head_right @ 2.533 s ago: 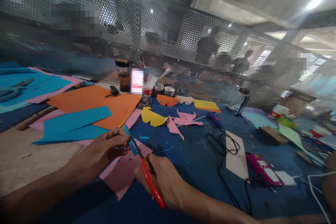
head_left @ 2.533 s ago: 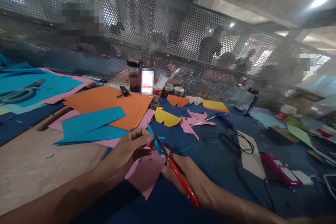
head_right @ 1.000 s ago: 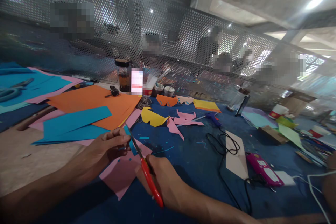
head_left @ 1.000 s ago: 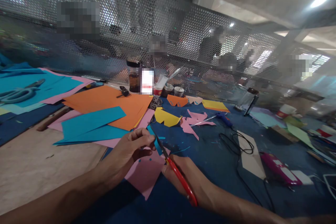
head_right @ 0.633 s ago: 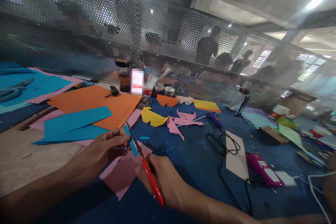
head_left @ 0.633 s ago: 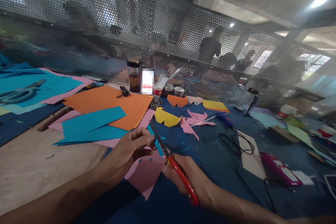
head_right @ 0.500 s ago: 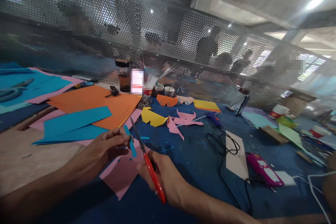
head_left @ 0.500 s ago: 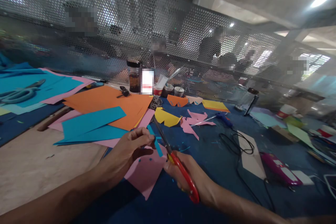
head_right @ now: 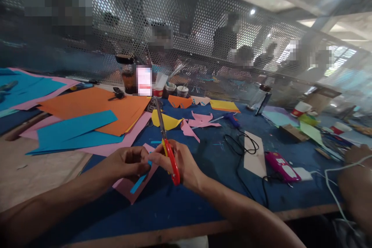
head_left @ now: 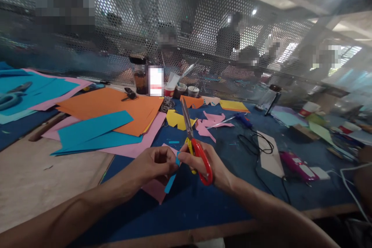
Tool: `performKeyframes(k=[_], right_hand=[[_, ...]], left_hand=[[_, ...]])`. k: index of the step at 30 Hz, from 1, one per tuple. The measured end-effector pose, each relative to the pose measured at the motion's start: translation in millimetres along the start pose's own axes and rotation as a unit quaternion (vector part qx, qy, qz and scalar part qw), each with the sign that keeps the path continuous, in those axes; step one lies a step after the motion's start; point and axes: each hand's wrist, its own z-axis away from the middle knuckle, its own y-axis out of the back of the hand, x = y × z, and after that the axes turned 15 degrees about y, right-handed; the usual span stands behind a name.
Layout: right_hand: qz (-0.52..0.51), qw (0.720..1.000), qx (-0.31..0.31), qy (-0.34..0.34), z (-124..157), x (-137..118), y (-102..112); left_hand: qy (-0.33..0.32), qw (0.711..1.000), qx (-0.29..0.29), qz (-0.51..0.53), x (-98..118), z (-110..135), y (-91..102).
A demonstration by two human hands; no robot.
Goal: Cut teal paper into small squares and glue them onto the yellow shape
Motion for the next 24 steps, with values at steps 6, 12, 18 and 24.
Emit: performKeyframes(k=[6, 12, 18, 24], right_hand=[[0.024, 0.999, 0.013, -0.025, 1.4, -1.8, -2.6], [0.025, 0.998, 0.062, -0.021, 1.9, 0.0, 1.1], [0.027, 0.996, 0.08, -0.001, 2.4, 4.7, 2.3], [0.034, 0.997, 0.066, 0.005, 3.4, 8.2, 1.8]], left_hand=[[-0.011, 1.0, -0.01, -0.026, -2.8, -2.2, -0.2], [-0.015, 0.998, -0.052, -0.015, -2.9, -3.5, 3.1], [0.001, 0.998, -0.065, -0.012, -3.2, -4.7, 4.6], [0.024, 0.998, -0.054, -0.017, -0.5, -1.5, 3.1]])
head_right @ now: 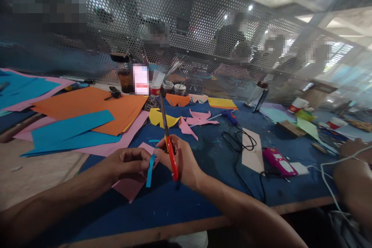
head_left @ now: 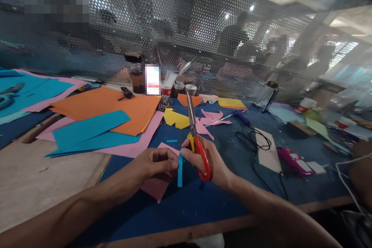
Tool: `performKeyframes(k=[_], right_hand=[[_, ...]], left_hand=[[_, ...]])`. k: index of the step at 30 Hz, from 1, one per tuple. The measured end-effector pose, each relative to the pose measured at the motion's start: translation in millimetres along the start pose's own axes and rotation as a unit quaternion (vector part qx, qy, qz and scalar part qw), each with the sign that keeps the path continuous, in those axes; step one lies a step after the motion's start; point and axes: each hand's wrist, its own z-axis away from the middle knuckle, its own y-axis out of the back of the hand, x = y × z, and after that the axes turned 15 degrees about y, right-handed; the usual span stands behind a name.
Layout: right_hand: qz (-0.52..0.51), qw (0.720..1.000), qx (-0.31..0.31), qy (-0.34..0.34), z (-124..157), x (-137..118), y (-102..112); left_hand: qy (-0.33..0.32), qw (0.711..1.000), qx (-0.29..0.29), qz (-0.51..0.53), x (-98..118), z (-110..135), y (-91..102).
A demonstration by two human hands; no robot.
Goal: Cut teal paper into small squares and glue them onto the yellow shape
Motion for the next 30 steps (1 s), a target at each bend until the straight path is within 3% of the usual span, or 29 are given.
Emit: performKeyframes(k=[13, 20, 24, 30], right_hand=[[0.012, 1.0, 0.015, 0.014, -2, -5, -4], [-0.03, 0.999, 0.014, -0.004, -1, 0, 0], [-0.033, 0.999, 0.029, 0.023, -3, 0, 4], [-0.033, 0.999, -0.019, 0.015, -5, -12, 4]], left_hand=[[0.003, 0.999, -0.024, 0.044, -9, -10, 2.4], [-0.004, 0.996, -0.04, 0.074, -6, -4, 2.2], [-0.002, 0.994, -0.052, 0.098, -3, -2, 3.2], [0.006, 0.99, -0.099, 0.1, -1, -1, 5.4]])
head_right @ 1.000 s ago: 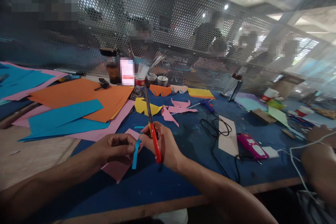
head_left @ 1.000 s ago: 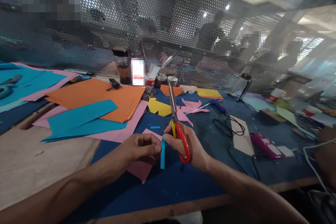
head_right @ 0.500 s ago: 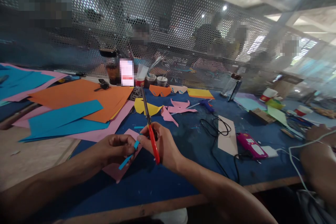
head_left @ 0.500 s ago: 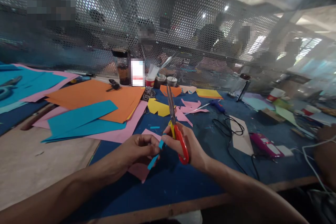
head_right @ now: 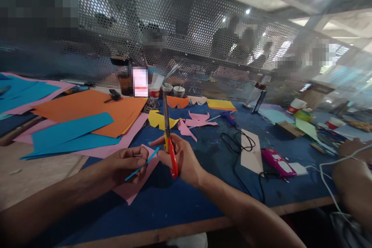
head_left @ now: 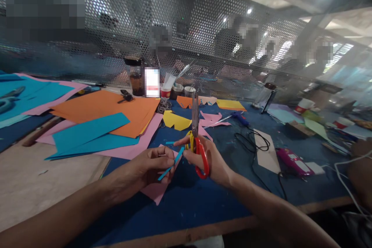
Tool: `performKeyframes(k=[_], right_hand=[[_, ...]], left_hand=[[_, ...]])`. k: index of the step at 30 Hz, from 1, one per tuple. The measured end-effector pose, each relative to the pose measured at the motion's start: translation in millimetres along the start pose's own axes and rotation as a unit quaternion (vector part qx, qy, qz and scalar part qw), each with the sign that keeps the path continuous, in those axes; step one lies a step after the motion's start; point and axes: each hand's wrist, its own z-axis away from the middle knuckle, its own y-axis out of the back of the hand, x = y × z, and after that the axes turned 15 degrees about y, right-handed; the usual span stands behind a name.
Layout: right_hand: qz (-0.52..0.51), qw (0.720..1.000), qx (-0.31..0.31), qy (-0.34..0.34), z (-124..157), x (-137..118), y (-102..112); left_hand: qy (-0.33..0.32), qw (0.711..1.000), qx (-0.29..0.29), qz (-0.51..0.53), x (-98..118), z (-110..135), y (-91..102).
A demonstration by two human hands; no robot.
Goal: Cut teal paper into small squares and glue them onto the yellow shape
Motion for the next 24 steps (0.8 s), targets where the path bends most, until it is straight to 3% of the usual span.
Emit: performKeyframes(k=[10, 18, 24], right_hand=[[-0.036, 0.999, 0.024, -0.008, 4, 12, -2], [-0.071, 0.996, 0.055, -0.01, 5, 19, -6], [-0.072, 0.997, -0.004, -0.016, 8, 15, -10]], left_hand=[[0.001, 0.996, -0.008, 0.087, 3, 5, -3.2], [-0.034, 0.992, 0.065, 0.1, 0, -2, -6.8], [-0.09, 0.989, 0.107, 0.039, -7, -8, 1.2]])
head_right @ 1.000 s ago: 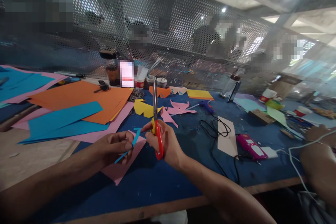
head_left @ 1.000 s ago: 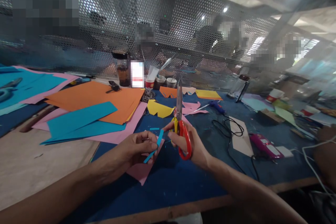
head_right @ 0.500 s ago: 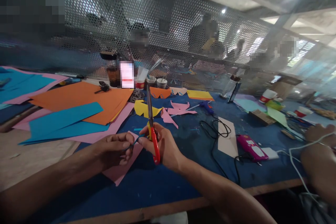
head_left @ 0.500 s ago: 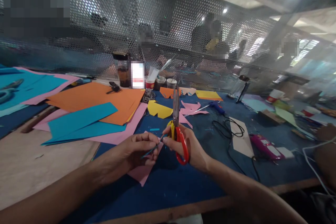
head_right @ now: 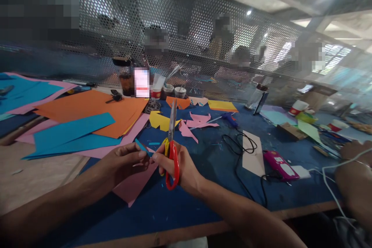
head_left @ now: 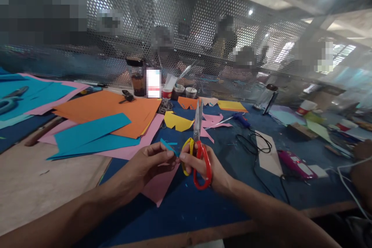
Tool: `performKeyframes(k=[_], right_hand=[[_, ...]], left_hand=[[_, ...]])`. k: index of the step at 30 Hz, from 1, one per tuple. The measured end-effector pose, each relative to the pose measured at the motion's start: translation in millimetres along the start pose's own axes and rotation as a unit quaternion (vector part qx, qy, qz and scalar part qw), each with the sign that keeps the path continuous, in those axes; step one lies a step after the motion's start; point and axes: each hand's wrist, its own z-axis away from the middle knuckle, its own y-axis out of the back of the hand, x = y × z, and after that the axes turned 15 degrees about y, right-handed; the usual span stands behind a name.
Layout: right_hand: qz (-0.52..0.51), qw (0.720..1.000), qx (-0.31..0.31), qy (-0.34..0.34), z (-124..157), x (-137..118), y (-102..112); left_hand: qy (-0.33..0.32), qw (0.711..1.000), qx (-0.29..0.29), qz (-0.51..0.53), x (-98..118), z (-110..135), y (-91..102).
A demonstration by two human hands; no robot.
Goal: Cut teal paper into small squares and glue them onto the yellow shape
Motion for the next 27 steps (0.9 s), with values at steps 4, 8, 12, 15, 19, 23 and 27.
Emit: performKeyframes(k=[4, 8, 12, 15, 19, 23, 27], right_hand=[[0.026, 1.0, -0.015, 0.002, 1, -5, 1], [0.056, 0.998, 0.01, -0.005, -1, -6, 4], [0.038, 0.999, -0.028, -0.023, -3, -10, 3], [0.039, 0.997, -0.046, -0.044, -3, -11, 0], [0.041, 0.997, -0.043, -0.046, -2, -8, -1], [0.028, 0.999, -0.036, -0.017, -1, -6, 1], [0.03, 0.999, -0.022, -0.017, -2, -8, 0]], left_hand=[[-0.006, 1.0, 0.01, 0.011, 2, 0, 3.1], [0.016, 1.0, 0.011, -0.024, 3, 3, -1.0], [0.035, 0.996, 0.025, -0.077, 1, 4, -8.4], [0.038, 0.993, 0.041, -0.107, -2, 4, -11.7], [0.036, 0.992, 0.037, -0.116, -4, 4, -13.1], [0.047, 0.99, 0.028, -0.131, -4, 6, -13.9], [0.047, 0.99, 0.028, -0.126, -2, 6, -14.5]])
